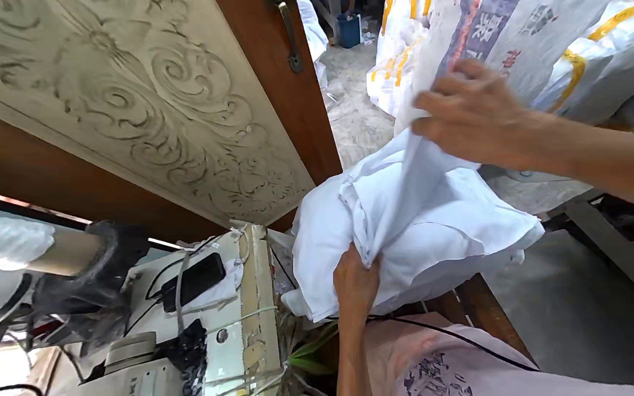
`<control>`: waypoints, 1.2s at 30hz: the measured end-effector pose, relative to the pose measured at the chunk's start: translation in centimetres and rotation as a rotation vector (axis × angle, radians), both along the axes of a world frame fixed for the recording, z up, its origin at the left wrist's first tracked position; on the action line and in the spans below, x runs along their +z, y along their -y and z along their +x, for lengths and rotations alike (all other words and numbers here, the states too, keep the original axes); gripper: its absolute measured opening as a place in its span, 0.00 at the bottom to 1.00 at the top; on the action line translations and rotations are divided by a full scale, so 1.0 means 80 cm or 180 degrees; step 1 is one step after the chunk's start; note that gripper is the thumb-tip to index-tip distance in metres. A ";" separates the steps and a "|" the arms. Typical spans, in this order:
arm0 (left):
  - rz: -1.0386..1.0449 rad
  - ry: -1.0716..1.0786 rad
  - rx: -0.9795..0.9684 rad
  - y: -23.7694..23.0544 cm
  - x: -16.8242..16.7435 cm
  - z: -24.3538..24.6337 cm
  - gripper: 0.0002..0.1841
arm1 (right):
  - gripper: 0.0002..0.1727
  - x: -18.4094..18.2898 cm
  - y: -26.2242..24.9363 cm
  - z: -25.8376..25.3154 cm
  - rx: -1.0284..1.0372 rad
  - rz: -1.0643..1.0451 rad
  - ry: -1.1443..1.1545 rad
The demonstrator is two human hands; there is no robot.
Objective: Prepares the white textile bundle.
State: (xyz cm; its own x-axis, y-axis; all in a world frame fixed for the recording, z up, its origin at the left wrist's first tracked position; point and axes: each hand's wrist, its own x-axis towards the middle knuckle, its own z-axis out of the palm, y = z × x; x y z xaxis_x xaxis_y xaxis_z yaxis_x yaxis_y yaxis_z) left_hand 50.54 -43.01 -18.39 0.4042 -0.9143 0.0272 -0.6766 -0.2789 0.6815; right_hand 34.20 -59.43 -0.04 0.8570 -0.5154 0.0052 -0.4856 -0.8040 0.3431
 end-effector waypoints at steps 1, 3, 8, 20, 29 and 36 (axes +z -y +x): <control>0.0068 -0.0073 0.0090 0.003 0.003 0.004 0.24 | 0.15 -0.007 0.006 0.022 0.0175 -0.0088 0.0274; 0.0230 -0.0382 0.0183 0.010 0.006 0.017 0.22 | 0.15 -0.057 0.040 0.053 0.0933 -0.0392 0.1152; -0.0158 -0.1148 0.0182 0.016 -0.020 0.044 0.17 | 0.20 -0.130 -0.026 0.001 0.1630 0.0999 0.0571; -0.0080 -0.0939 0.0292 0.007 -0.018 0.028 0.18 | 0.08 -0.114 -0.039 -0.143 -0.0643 0.1515 -0.0782; -0.0064 -0.0906 0.0261 0.002 -0.016 0.026 0.19 | 0.12 -0.148 -0.063 -0.120 -0.0554 0.2108 -0.1130; 0.0174 -0.0487 -0.0388 -0.017 0.000 0.016 0.44 | 0.05 -0.066 0.005 -0.096 -0.0118 0.0811 0.0179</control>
